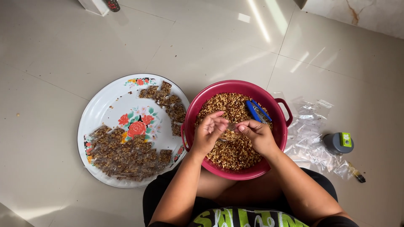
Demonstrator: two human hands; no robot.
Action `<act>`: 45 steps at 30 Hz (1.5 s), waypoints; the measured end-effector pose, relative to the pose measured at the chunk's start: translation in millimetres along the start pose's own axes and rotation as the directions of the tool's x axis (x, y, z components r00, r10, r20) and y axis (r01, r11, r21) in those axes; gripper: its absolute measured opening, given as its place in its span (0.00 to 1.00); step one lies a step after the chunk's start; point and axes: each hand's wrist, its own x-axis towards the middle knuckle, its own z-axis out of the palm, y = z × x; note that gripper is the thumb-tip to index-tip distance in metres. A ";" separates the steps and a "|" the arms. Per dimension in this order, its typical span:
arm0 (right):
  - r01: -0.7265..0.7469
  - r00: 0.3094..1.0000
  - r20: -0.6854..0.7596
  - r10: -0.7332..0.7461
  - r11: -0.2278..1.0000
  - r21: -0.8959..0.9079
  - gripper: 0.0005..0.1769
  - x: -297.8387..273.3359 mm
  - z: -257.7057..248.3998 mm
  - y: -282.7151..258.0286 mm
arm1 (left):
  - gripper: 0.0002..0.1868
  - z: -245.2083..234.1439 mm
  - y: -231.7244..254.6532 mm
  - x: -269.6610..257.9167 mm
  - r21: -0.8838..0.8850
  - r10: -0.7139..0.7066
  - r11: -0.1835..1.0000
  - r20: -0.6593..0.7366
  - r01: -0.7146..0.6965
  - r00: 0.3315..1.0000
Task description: Scooping a nut and seed mixture into small plastic bags and sealing them with a handheld heat sealer.
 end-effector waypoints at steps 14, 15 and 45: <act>0.060 0.998 -0.034 -0.058 0.998 0.038 0.07 -0.4 -7.2 15.9 | 0.05 -3.1 10.6 9.5 0.236 -0.081 0.971 0.143 0.045 0.986; 0.039 0.999 -0.037 -0.036 0.997 0.071 0.09 0.5 -4.8 10.6 | 0.05 -3.9 10.2 10.8 0.266 -0.091 0.963 0.150 0.048 0.984; 0.071 0.997 -0.005 -0.072 0.972 0.226 0.05 1.4 -18.5 43.9 | 0.06 -6.1 0.5 1.1 0.047 -0.171 0.985 0.123 0.166 0.978</act>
